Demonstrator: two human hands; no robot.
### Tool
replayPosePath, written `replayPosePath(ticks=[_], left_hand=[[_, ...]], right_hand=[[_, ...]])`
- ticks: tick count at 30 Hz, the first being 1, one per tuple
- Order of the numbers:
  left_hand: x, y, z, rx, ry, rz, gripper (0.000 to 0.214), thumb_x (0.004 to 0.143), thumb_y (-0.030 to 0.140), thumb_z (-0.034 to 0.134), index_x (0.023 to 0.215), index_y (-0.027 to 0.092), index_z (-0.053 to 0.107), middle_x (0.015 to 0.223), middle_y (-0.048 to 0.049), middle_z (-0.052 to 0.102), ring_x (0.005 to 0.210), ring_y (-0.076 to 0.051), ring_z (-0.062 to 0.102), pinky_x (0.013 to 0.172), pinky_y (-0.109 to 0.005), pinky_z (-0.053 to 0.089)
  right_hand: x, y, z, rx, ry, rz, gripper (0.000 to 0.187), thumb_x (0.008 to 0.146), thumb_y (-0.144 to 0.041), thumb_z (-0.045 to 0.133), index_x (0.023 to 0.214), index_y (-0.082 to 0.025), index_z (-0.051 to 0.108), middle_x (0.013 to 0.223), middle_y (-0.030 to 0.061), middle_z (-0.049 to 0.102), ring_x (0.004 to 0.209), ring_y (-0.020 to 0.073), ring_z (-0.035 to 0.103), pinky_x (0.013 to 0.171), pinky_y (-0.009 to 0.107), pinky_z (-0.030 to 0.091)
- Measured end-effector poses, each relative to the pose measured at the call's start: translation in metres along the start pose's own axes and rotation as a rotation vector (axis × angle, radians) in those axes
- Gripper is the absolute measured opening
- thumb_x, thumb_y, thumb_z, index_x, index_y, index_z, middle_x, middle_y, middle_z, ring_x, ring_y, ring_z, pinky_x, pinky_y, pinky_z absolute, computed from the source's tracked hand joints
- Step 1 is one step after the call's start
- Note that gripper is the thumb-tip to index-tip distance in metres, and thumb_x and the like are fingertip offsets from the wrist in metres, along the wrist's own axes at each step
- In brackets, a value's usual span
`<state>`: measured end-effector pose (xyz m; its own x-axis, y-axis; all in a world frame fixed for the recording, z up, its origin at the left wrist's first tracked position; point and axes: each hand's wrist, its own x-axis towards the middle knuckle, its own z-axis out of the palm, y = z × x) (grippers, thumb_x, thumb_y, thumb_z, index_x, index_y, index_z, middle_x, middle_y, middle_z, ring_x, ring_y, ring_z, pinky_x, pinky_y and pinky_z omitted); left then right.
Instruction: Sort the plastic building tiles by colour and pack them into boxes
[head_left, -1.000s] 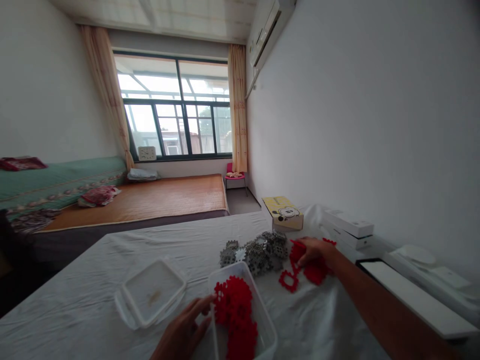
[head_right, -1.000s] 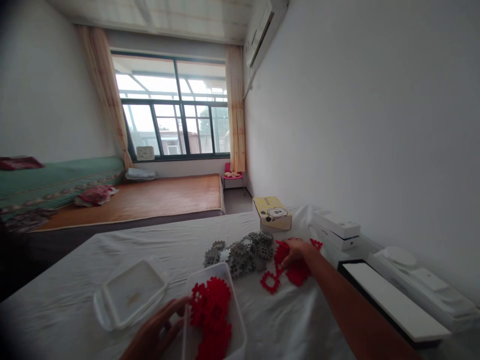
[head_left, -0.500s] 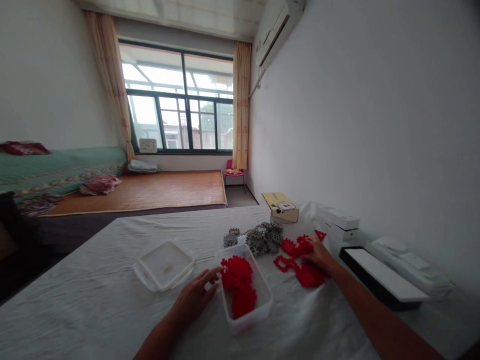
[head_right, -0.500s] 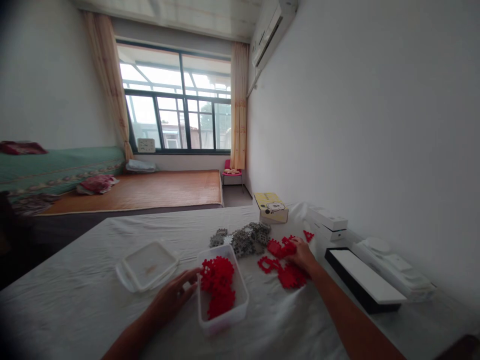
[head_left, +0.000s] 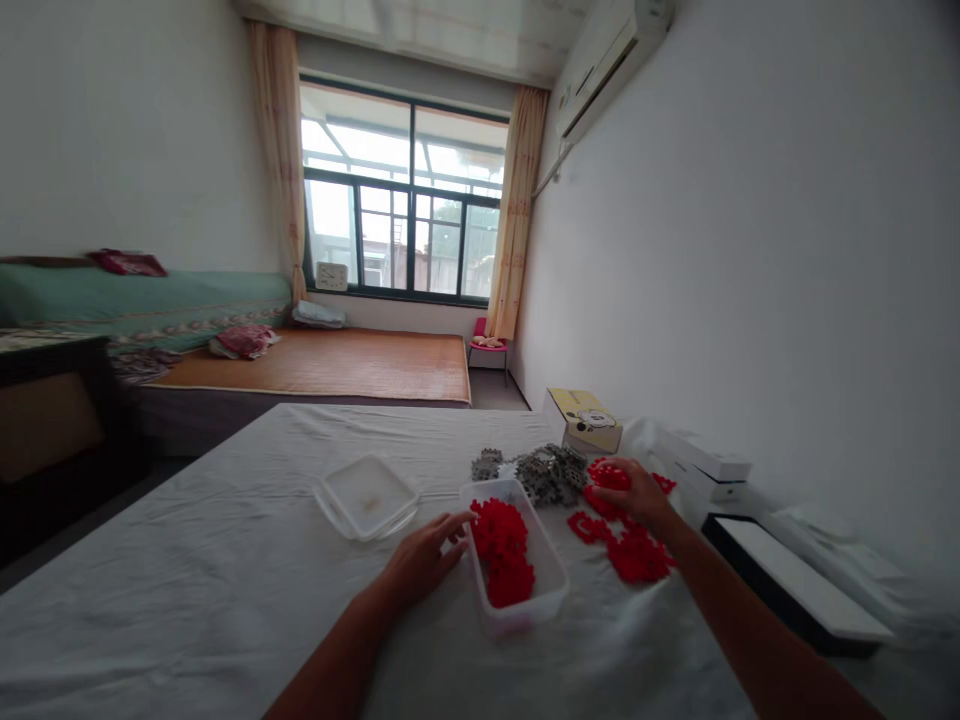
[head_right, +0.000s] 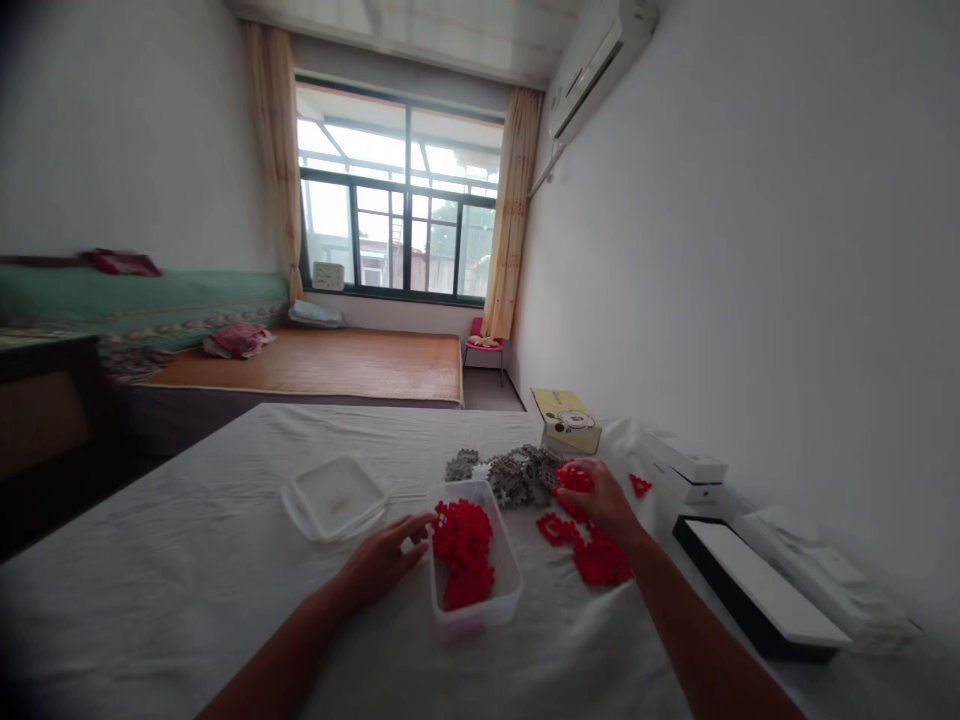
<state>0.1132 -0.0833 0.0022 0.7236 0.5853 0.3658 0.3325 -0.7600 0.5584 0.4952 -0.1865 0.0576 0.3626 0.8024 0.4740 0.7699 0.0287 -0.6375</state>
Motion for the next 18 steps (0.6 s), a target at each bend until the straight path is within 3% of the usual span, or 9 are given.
replayPosePath(ticks=[5, 7, 9, 11, 13, 16, 18], left_hand=[[-0.002, 0.005, -0.003, 0.0, -0.011, -0.001, 0.042, 0.09, 0.032, 0.044, 0.131, 0.032, 0.046, 0.102, -0.0011, 0.062, 0.065, -0.009, 0.056, 0.069, -0.023, 0.048], [-0.003, 0.005, -0.004, -0.006, -0.012, 0.003, 0.044, 0.09, 0.032, 0.043, 0.134, 0.032, 0.043, 0.102, -0.0011, 0.062, 0.066, -0.009, 0.056, 0.069, -0.023, 0.048], [-0.004, 0.005, -0.005, -0.015, -0.02, 0.003, 0.044, 0.09, 0.032, 0.042, 0.135, 0.032, 0.042, 0.104, -0.0017, 0.062, 0.067, -0.009, 0.057, 0.07, -0.023, 0.049], [-0.004, 0.004, -0.005, -0.019, -0.029, -0.003, 0.044, 0.09, 0.032, 0.043, 0.134, 0.032, 0.043, 0.104, -0.0022, 0.061, 0.069, -0.01, 0.057, 0.07, -0.023, 0.049], [-0.003, 0.003, -0.005, -0.016, -0.029, -0.013, 0.043, 0.089, 0.031, 0.044, 0.133, 0.031, 0.044, 0.104, -0.0024, 0.062, 0.072, -0.011, 0.058, 0.07, -0.023, 0.049], [-0.001, 0.001, -0.003, -0.015, -0.024, -0.013, 0.043, 0.089, 0.03, 0.043, 0.132, 0.03, 0.044, 0.104, -0.0028, 0.062, 0.074, -0.011, 0.059, 0.071, -0.023, 0.049], [0.0, 0.001, -0.002, -0.019, -0.023, -0.004, 0.043, 0.09, 0.03, 0.043, 0.132, 0.03, 0.044, 0.105, -0.0029, 0.062, 0.077, -0.012, 0.059, 0.071, -0.023, 0.049]], right_hand=[[-0.027, -0.101, 0.073, 0.339, -0.317, 0.058, 0.055, 0.06, -0.048, 0.076, 0.105, -0.018, 0.062, 0.099, 0.0077, 0.067, 0.087, 0.0242, 0.063, 0.083, 0.041, 0.05], [-0.039, -0.124, 0.09, 0.341, -0.424, 0.038, 0.06, 0.062, -0.049, 0.074, 0.113, -0.02, 0.06, 0.11, 0.0093, 0.065, 0.097, 0.0261, 0.061, 0.088, 0.043, 0.047], [-0.046, -0.133, 0.092, 0.288, -0.476, -0.067, 0.059, 0.066, -0.05, 0.071, 0.116, -0.023, 0.059, 0.122, 0.0087, 0.06, 0.11, 0.0272, 0.055, 0.097, 0.045, 0.042], [-0.043, -0.129, 0.081, 0.246, -0.52, -0.16, 0.047, 0.074, -0.052, 0.063, 0.112, -0.024, 0.063, 0.118, 0.0065, 0.063, 0.108, 0.0259, 0.056, 0.098, 0.044, 0.041], [-0.03, -0.111, 0.06, 0.197, -0.509, -0.166, 0.041, 0.082, -0.053, 0.052, 0.106, -0.023, 0.066, 0.106, 0.0053, 0.068, 0.098, 0.0239, 0.061, 0.093, 0.042, 0.045], [0.002, -0.059, 0.024, -0.1, -0.28, -0.01, 0.048, 0.084, -0.054, 0.045, 0.111, -0.02, 0.064, 0.109, 0.008, 0.067, 0.103, 0.0253, 0.06, 0.094, 0.04, 0.043], [0.019, -0.018, 0.006, -0.372, -0.265, 0.079, 0.059, 0.078, -0.056, 0.052, 0.121, -0.017, 0.058, 0.125, 0.0122, 0.059, 0.117, 0.0296, 0.051, 0.1, 0.042, 0.037]])
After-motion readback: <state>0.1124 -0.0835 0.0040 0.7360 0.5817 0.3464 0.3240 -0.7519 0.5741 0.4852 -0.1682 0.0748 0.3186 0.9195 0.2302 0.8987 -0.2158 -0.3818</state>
